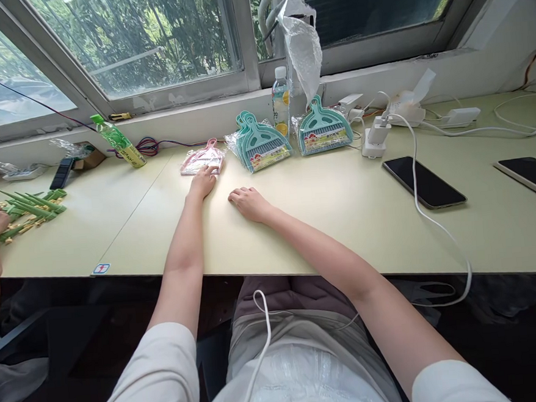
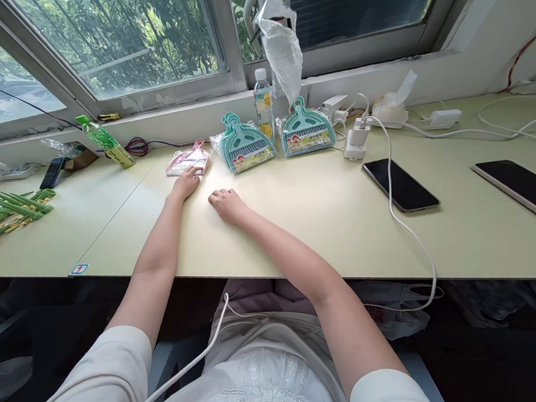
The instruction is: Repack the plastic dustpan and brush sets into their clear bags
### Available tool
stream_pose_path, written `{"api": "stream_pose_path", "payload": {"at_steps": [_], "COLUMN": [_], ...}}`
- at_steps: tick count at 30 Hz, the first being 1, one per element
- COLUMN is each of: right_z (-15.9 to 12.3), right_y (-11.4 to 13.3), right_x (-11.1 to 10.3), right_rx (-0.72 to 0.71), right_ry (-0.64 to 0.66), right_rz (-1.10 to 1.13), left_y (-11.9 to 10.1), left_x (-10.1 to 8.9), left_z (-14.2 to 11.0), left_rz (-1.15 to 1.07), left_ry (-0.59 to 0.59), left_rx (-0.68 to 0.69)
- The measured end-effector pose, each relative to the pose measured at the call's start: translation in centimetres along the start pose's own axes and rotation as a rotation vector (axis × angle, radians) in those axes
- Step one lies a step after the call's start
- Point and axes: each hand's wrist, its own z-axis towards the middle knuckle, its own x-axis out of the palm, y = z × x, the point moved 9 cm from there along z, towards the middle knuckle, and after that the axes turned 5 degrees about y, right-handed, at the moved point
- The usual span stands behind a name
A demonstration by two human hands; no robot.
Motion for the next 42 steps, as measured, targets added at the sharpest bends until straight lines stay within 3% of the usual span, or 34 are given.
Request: {"api": "stream_pose_path", "payload": {"at_steps": [6, 26, 42], "right_z": [0.0, -0.1, 0.2], "right_y": [0.0, 0.0, 0.0], "right_x": [0.0, 0.0, 0.1], "right_rx": [0.001, 0.006, -0.007], "right_ry": [-0.002, 0.004, -0.016], "right_rz": [-0.004, -0.003, -0.026], "left_y": [-0.3, -2.0, 0.2], "left_x": [-0.3, 0.4, -0.6], "left_z": [0.3, 1.3, 0.2], "left_rz": [0.063, 0.145, -0.041], "left_ry": [-0.071, 0.028, -0.183], "left_rx": [0.018, 0.019, -0.211]}}
